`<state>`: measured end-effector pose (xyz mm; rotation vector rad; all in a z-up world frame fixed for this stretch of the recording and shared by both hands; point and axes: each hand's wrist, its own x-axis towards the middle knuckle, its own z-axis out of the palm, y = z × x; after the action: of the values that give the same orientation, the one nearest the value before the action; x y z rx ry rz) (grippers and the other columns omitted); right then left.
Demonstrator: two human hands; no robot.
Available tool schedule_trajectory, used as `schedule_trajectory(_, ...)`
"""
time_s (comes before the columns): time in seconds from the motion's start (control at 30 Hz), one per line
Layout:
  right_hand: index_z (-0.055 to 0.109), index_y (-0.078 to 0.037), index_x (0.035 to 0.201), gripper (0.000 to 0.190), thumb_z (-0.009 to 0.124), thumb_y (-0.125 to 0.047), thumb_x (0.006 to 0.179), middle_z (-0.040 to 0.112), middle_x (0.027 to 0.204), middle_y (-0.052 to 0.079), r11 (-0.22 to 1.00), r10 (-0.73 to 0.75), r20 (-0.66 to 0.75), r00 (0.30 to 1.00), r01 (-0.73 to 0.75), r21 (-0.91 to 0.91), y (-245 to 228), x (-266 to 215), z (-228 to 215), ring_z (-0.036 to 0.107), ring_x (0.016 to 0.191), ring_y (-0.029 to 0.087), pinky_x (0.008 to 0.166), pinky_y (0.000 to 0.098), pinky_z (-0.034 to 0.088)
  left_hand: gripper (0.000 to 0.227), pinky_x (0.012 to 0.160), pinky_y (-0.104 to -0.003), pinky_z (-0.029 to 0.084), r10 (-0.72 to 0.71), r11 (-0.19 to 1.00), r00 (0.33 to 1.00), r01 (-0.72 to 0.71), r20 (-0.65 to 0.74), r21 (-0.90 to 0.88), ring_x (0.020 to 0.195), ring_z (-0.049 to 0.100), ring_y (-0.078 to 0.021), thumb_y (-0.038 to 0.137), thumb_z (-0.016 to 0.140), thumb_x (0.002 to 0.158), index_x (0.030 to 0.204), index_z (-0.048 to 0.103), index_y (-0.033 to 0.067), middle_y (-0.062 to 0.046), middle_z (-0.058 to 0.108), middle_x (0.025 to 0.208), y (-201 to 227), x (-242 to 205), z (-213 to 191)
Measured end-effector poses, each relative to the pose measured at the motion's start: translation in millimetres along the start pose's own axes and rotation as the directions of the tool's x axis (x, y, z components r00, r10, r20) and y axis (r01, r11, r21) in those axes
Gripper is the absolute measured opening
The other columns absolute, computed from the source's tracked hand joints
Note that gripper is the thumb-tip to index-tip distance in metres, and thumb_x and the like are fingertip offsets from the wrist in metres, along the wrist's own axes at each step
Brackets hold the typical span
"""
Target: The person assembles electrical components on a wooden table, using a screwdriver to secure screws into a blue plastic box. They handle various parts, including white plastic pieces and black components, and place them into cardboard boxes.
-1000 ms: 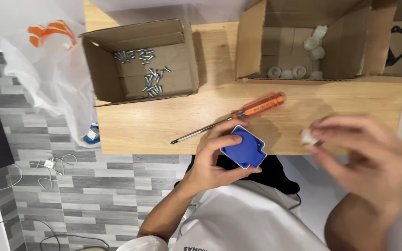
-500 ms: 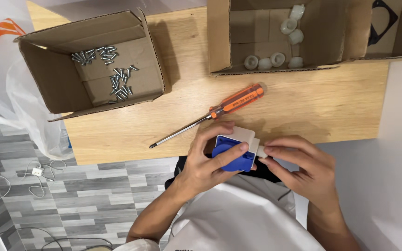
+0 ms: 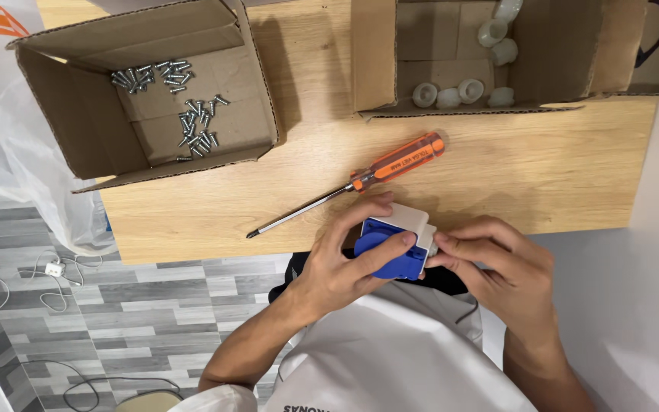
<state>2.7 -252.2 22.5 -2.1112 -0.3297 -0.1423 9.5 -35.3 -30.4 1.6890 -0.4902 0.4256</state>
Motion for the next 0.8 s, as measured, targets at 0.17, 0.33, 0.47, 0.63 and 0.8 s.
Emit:
schedule_trajectory(0.17, 0.085, -0.001, 0.093, 0.015, 0.091, -0.013, 0.086, 0.077, 0.083, 0.012, 0.998, -0.039, 0.019, 0.999, 0.04, -0.046, 34, -26, 8, 0.074, 0.062, 0.026, 0.057, 0.036, 0.064, 0.03, 0.109, -0.057, 0.065, -0.001, 1.0, 1.0, 0.001, 0.005, 0.028, 0.125, 0.076, -0.0475, 0.023, 0.079, 0.102, 0.129, 0.08, 0.011, -0.024, 0.068, 0.129, 3, 3, -2)
schedule_trajectory(0.33, 0.076, -0.006, 0.082, 0.034, 0.076, -0.034, 0.101, 0.066, 0.08, 0.01, 0.973, -0.17, 0.044, 0.984, 0.175, -0.15, 34, -16, 10, 0.067, 0.062, 0.028, 0.057, 0.0391, 0.059, 0.033, 0.11, -0.056, 0.065, 0.002, 0.999, 1.0, -0.002, 0.004, 0.051, 0.125, 0.076, -0.046, 0.024, 0.081, 0.101, 0.132, 0.079, 0.0117, -0.024, 0.068, 0.129, 6, 6, -3)
schedule_trajectory(0.47, 0.078, -0.001, 0.11, 0.032, 0.067, -0.031, 0.103, 0.072, 0.097, 0.014, 0.971, -0.222, 0.025, 0.975, 0.224, -0.088, 35, -15, 2, 0.072, 0.072, 0.03, 0.064, 0.04, 0.061, 0.038, 0.111, -0.053, 0.066, -0.02, 0.997, 1.0, 0.02, -0.011, 0.071, 0.124, 0.077, -0.0436, 0.027, 0.084, 0.098, 0.133, 0.078, 0.0123, -0.021, 0.068, 0.129, 8, 11, -3)
schedule_trajectory(0.63, 0.085, -0.006, 0.105, 0.022, 0.078, 0.01, 0.091, 0.078, 0.098, 0.014, 0.952, -0.303, 0.014, 0.953, 0.303, -0.048, 29, -11, 3, 0.075, 0.072, 0.028, 0.063, 0.035, 0.059, 0.045, 0.109, -0.051, 0.066, -0.041, 0.998, 0.999, 0.042, -0.024, 0.05, 0.123, 0.077, -0.0428, 0.027, 0.091, 0.091, 0.132, 0.078, 0.0117, -0.021, 0.068, 0.128, 8, 9, 0)
schedule_trajectory(0.8, 0.082, -0.001, 0.112, 0.018, 0.081, -0.002, 0.094, 0.076, 0.1, 0.013, 0.976, -0.209, 0.004, 0.978, 0.208, -0.064, 33, -15, 5, 0.075, 0.075, 0.025, 0.064, 0.0374, 0.063, 0.043, 0.109, -0.05, 0.066, -0.019, 0.998, 0.999, 0.021, -0.03, 0.064, 0.12, 0.078, -0.0409, 0.031, 0.089, 0.092, 0.129, 0.079, 0.0103, -0.021, 0.069, 0.126, 9, 14, -4)
